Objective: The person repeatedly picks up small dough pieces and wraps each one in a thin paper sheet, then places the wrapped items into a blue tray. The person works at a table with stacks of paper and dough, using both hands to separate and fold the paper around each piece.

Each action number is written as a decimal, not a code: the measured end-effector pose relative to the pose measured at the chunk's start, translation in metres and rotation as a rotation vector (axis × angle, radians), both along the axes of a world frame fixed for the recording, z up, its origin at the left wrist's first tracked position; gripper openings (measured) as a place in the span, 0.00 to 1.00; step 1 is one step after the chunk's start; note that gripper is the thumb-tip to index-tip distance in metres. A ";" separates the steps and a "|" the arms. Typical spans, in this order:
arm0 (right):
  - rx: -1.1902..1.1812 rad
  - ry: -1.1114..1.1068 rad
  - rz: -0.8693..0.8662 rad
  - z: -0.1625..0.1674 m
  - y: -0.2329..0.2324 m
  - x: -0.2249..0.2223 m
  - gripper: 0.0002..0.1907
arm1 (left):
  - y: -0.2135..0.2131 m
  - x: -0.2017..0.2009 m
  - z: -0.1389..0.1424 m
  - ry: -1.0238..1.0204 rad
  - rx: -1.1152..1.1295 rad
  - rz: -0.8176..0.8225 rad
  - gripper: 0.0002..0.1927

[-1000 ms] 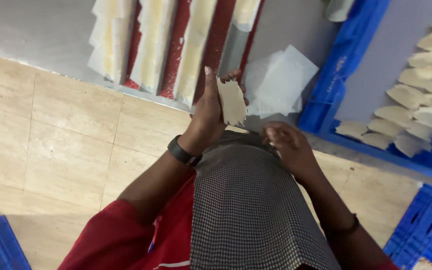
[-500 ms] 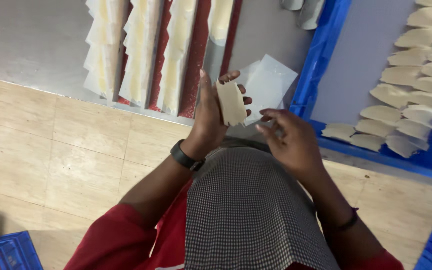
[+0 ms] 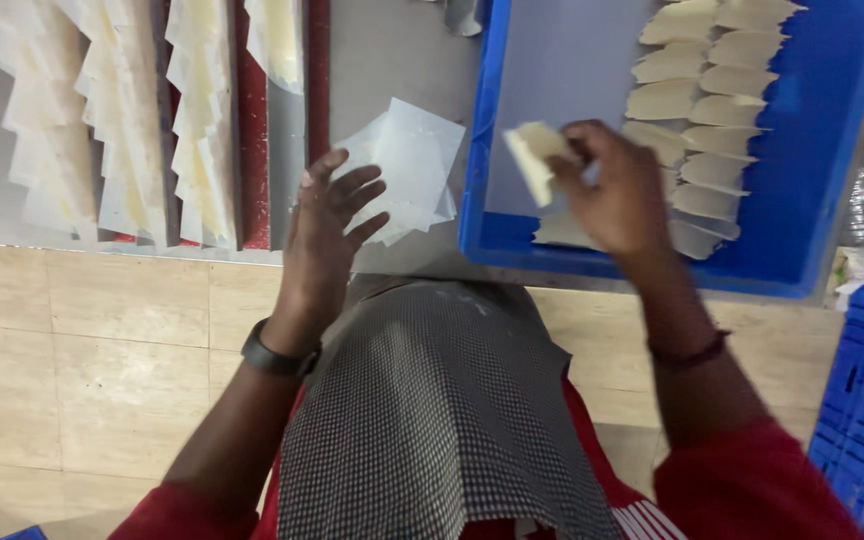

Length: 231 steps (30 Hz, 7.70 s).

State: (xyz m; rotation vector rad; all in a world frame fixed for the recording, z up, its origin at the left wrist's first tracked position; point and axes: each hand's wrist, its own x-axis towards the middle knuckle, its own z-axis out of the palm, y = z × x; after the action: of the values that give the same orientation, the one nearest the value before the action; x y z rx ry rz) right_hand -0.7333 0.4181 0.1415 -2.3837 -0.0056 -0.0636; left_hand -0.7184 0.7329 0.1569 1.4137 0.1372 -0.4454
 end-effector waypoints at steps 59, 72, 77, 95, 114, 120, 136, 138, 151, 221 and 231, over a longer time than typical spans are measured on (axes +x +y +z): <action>0.097 0.269 0.287 0.009 0.191 0.159 0.13 | 0.130 -0.010 -0.055 0.136 -0.476 0.249 0.29; 0.503 0.274 0.102 0.008 0.146 0.013 0.11 | 0.049 -0.003 -0.028 0.433 -0.608 -0.014 0.40; 0.517 0.363 -0.019 -0.009 0.137 -0.011 0.10 | 0.043 0.002 -0.028 0.368 -0.587 -0.057 0.37; 1.026 0.296 -0.128 0.045 0.134 0.004 0.07 | 0.072 0.033 -0.009 -0.139 -0.035 -0.017 0.39; 1.282 0.161 -0.186 0.074 0.144 -0.023 0.19 | 0.091 0.031 -0.034 0.042 -0.759 -0.240 0.46; 1.101 0.154 -0.416 0.016 0.155 -0.029 0.19 | 0.123 0.035 -0.049 0.224 -0.913 0.111 0.51; 0.407 0.343 -0.007 0.013 0.189 -0.031 0.10 | 0.067 0.024 -0.011 -0.011 0.049 -0.192 0.39; 0.494 0.240 -0.012 0.003 0.189 -0.022 0.08 | 0.056 0.024 -0.007 -0.052 0.056 -0.234 0.39; 0.638 0.210 0.060 -0.020 0.138 -0.020 0.09 | 0.012 0.014 0.006 -0.028 0.106 -0.155 0.37; -0.216 -0.165 0.039 -0.119 0.233 0.200 0.17 | 0.139 0.001 -0.037 0.099 -0.262 -0.018 0.36; -0.004 0.272 0.275 0.011 0.222 0.085 0.16 | 0.146 0.004 -0.060 0.311 -0.441 0.039 0.41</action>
State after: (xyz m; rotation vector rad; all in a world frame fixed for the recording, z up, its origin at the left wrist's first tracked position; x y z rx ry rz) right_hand -0.6481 0.6400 0.1524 -2.3549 -0.2036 0.3909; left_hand -0.7141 0.8793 0.0972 0.9027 0.2983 -0.6198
